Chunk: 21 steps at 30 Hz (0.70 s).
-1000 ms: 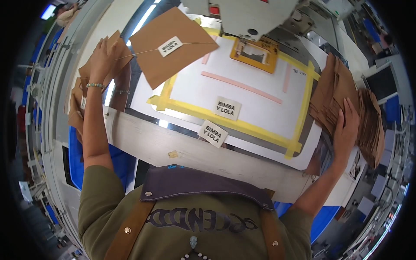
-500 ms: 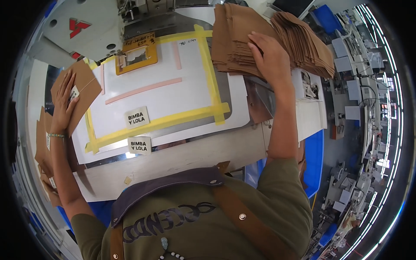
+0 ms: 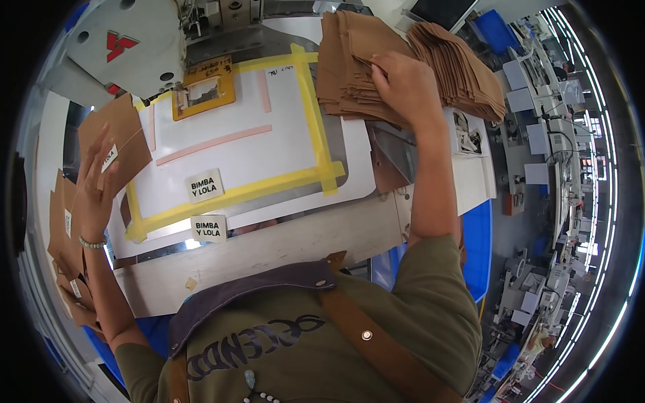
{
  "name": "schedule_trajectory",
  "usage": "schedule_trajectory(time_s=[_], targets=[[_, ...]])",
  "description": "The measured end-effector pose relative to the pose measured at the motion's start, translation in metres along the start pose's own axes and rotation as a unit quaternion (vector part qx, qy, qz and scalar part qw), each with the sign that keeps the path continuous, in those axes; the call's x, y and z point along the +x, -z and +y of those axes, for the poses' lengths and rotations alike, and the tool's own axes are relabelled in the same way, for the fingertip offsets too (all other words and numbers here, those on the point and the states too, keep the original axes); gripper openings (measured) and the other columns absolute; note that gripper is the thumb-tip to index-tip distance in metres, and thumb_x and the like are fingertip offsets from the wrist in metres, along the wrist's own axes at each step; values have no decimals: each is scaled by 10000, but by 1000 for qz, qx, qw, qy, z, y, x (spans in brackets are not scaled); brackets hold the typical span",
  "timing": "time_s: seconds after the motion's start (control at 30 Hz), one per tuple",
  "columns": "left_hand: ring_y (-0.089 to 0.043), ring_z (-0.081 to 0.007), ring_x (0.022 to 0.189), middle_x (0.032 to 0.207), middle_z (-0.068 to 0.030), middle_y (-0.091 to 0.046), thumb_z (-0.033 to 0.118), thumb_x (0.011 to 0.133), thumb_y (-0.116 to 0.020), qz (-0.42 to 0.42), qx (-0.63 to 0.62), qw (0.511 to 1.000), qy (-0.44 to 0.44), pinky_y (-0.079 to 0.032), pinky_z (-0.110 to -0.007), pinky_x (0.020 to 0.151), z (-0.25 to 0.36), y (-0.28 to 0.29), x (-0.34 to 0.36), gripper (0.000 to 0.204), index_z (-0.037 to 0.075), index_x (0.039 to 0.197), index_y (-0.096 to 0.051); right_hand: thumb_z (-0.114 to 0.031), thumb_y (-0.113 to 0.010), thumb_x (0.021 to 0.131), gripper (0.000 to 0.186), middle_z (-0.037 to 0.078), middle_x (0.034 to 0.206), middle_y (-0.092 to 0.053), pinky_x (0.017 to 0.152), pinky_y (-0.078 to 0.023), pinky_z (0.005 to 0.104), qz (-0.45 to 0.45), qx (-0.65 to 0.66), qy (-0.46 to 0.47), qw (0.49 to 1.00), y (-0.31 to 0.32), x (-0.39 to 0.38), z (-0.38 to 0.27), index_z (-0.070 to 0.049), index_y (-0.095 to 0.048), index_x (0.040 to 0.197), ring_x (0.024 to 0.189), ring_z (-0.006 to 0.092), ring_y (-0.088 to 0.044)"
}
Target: Sewing brand labels onto leather or fabric panels using an industrial sewing machine.
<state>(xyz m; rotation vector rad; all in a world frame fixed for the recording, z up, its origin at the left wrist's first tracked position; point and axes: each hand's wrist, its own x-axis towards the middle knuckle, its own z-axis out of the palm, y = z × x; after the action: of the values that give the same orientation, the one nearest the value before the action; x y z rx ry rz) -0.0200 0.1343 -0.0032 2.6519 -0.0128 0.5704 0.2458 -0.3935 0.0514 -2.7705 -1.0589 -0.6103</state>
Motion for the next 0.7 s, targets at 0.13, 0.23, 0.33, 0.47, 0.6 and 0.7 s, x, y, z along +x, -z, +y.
schedule_trajectory(time_s=[0.13,0.23,0.33,0.47,0.6,0.7], targets=[[-671,-356,1346,1482,-124,-704,97,949,-785,-50,79,988,-120,-565,-461,1097,25,-3,-2,399,70,1346,-765,-160,-704,992,228,120,1154,-815,915,-609,420,-7,67,-23,997,6,4,2,-19,-817,1132,1037,345,-772],[-671,-371,1325,1471,-142,-702,59,903,-805,-81,-14,987,-136,-561,-480,1085,49,-12,5,395,37,1295,-762,-168,-713,983,239,118,1171,-817,932,-604,405,-2,128,-31,991,3,2,18,10,-811,1109,1045,339,-772],[-659,-383,1328,1492,-137,-684,27,883,-807,-94,-34,984,-149,-557,-480,1078,56,-24,3,386,27,1265,-755,-182,-724,977,247,104,1200,-817,938,-601,392,-22,164,-69,984,2,5,16,12,-810,1103,1059,326,-773],[-647,-382,1342,1497,-134,-676,44,898,-795,-113,-39,976,-182,-555,-469,1089,65,-34,7,369,22,1264,-750,-215,-752,970,206,67,1131,-811,857,-598,404,-3,130,-95,987,-5,6,1,-33,-813,1044,996,306,-767],[-646,-411,1340,1517,-151,-667,-2,876,-779,-121,-59,976,-169,-544,-478,1105,64,-40,4,390,8,1262,-727,-262,-792,960,183,48,1025,-776,756,-585,406,74,14,-71,995,-20,5,-16,-82,-790,996,925,297,-750],[-642,-413,1341,1510,-150,-670,-7,875,-776,-120,-63,979,-152,-539,-484,1111,61,-42,2,394,6,1266,-727,-262,-794,971,178,51,1008,-761,736,-586,411,97,12,-27,995,-22,0,-14,-87,-781,999,913,298,-746]])
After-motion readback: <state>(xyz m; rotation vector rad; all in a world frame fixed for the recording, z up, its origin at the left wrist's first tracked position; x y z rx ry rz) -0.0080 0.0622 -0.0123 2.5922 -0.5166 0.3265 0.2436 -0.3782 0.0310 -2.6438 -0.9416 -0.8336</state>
